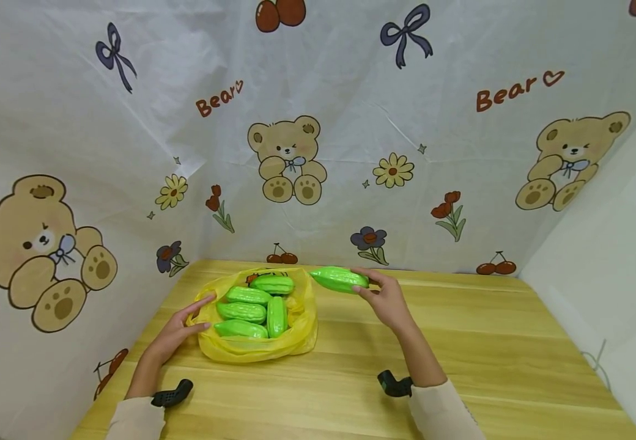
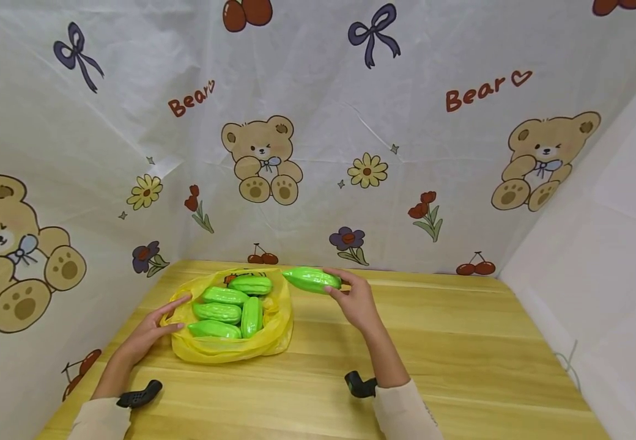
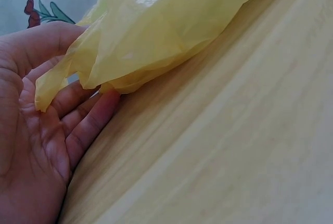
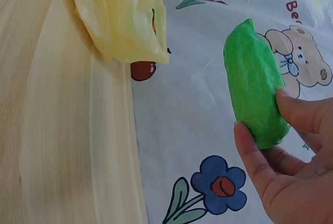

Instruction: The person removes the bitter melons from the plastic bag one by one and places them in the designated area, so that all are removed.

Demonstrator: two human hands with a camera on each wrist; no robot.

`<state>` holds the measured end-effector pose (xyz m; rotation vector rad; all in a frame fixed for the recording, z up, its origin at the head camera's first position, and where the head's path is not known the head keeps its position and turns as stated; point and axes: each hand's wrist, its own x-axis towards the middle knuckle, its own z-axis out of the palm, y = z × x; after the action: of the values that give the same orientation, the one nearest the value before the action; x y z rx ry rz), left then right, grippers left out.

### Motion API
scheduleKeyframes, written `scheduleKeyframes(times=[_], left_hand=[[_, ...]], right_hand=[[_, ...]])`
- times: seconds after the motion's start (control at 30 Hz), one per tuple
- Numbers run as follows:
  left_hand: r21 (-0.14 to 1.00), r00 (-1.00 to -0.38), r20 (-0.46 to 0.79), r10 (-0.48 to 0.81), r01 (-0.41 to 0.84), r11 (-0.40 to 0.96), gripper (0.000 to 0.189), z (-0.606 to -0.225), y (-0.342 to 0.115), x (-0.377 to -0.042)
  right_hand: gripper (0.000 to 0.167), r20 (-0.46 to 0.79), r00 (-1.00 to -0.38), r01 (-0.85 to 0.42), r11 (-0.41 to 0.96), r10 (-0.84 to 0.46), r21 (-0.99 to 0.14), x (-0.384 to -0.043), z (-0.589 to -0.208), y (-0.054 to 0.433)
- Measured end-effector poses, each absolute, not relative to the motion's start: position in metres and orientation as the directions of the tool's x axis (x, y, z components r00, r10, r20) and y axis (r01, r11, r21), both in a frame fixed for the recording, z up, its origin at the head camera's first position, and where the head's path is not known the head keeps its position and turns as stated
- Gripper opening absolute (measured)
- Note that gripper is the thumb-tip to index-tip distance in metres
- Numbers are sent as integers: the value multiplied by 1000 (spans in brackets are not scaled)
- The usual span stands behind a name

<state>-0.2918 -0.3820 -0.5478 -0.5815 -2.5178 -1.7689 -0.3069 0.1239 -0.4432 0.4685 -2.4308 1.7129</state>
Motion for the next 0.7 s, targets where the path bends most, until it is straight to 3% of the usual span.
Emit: scheduleKeyframes(times=[0.7], left_hand=[[908,-933,214,289,299,294,63,-547,-381,-290]], right_hand=[[42,277,-955,-297,366,-109,-882,-320,-456,151]])
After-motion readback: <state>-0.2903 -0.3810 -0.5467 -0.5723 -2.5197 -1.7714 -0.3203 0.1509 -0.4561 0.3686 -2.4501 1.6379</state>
